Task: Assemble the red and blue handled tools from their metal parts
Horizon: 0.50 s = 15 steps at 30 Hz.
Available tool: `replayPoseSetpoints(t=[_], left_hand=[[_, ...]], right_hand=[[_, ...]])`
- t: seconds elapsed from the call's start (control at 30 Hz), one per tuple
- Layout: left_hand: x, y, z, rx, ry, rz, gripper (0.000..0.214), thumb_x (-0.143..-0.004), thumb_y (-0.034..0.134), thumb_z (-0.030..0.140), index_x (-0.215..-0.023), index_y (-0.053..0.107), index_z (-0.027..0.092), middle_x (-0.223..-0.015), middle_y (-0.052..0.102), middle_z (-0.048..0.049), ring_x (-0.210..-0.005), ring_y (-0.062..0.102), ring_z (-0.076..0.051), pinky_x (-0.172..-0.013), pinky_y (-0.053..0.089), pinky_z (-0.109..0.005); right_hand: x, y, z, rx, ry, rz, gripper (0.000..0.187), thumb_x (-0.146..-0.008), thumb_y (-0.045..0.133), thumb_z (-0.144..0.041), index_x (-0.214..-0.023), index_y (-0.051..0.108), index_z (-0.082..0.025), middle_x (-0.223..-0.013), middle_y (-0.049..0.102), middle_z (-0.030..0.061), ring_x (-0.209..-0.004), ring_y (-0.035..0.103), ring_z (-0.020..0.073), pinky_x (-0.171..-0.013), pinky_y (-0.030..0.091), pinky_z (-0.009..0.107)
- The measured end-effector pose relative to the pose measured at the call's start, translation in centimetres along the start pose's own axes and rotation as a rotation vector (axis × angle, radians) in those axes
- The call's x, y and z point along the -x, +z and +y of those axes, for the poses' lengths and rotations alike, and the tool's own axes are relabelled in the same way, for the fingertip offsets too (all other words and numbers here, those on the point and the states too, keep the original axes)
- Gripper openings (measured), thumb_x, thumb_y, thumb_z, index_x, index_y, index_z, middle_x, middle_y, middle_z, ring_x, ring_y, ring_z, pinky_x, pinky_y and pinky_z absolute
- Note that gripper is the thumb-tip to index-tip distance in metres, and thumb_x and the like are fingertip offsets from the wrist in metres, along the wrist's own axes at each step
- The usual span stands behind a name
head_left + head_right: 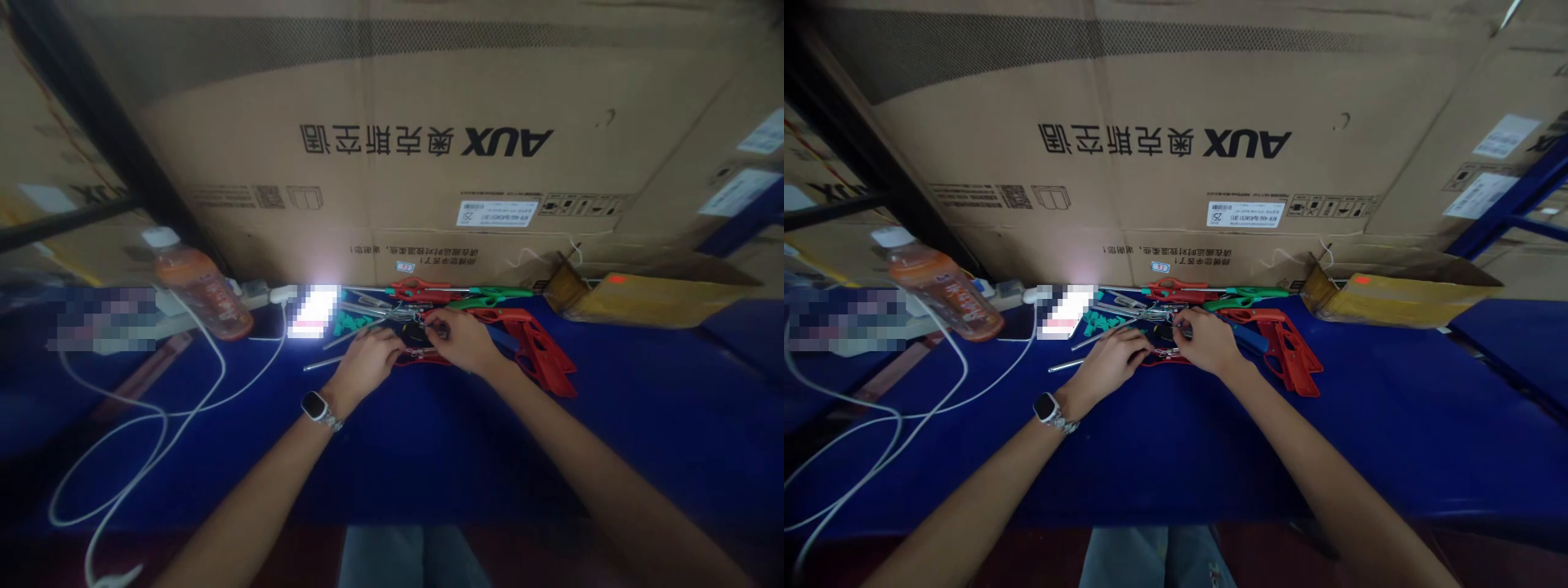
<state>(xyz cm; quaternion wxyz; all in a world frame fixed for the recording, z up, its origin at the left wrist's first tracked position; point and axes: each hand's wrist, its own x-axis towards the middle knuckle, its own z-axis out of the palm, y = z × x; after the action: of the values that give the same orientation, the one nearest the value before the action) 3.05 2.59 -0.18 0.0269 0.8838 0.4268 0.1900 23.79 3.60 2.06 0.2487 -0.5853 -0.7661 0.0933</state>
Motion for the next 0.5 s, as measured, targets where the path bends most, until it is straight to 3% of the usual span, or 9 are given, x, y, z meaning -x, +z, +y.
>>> replayPoseSetpoints(t=[0.13, 0.33, 0.5], left_hand=[[0.0, 0.0, -0.1, -0.006, -0.001, -0.001, 0.016, -0.094, 0.058, 0.013, -0.090, 0.072, 0.020, -0.092, 0.071, -0.0028, -0.091, 0.065, -0.023, -0.092, 0.046, -0.041], [0.0, -0.2, 0.2, -0.009, 0.004, -0.004, 0.013, -0.094, 0.059, 0.013, -0.090, 0.070, 0.020, -0.091, 0.070, -0.0028, -0.092, 0.064, -0.023, -0.091, 0.046, -0.041], [-0.1, -0.4, 0.3, -0.007, -0.002, -0.021, 0.010, -0.093, 0.062, 0.015, -0.092, 0.071, 0.020, -0.094, 0.071, -0.0027, -0.093, 0.065, -0.024, -0.091, 0.047, -0.042]], right_hand=[[-0.5, 0.7, -0.2, -0.028, 0.002, 0.004, 0.013, -0.086, 0.062, -0.026, -0.096, 0.071, -0.027, -0.098, 0.074, -0.0015, -0.086, 0.069, 0.0176, -0.070, 0.045, 0.027], [1.5, 1.0, 0.3, -0.042, -0.101, 0.039, 0.011, -0.084, 0.065, -0.024, -0.093, 0.071, -0.026, -0.101, 0.071, 0.0001, -0.096, 0.067, 0.0183, -0.071, 0.047, 0.027], [2.0, 0.9, 0.6, -0.033, -0.162, -0.044, 0.013, -0.079, 0.068, -0.019, -0.088, 0.073, -0.026, -0.098, 0.071, 0.0012, -0.099, 0.064, 0.0199, -0.073, 0.047, 0.028]])
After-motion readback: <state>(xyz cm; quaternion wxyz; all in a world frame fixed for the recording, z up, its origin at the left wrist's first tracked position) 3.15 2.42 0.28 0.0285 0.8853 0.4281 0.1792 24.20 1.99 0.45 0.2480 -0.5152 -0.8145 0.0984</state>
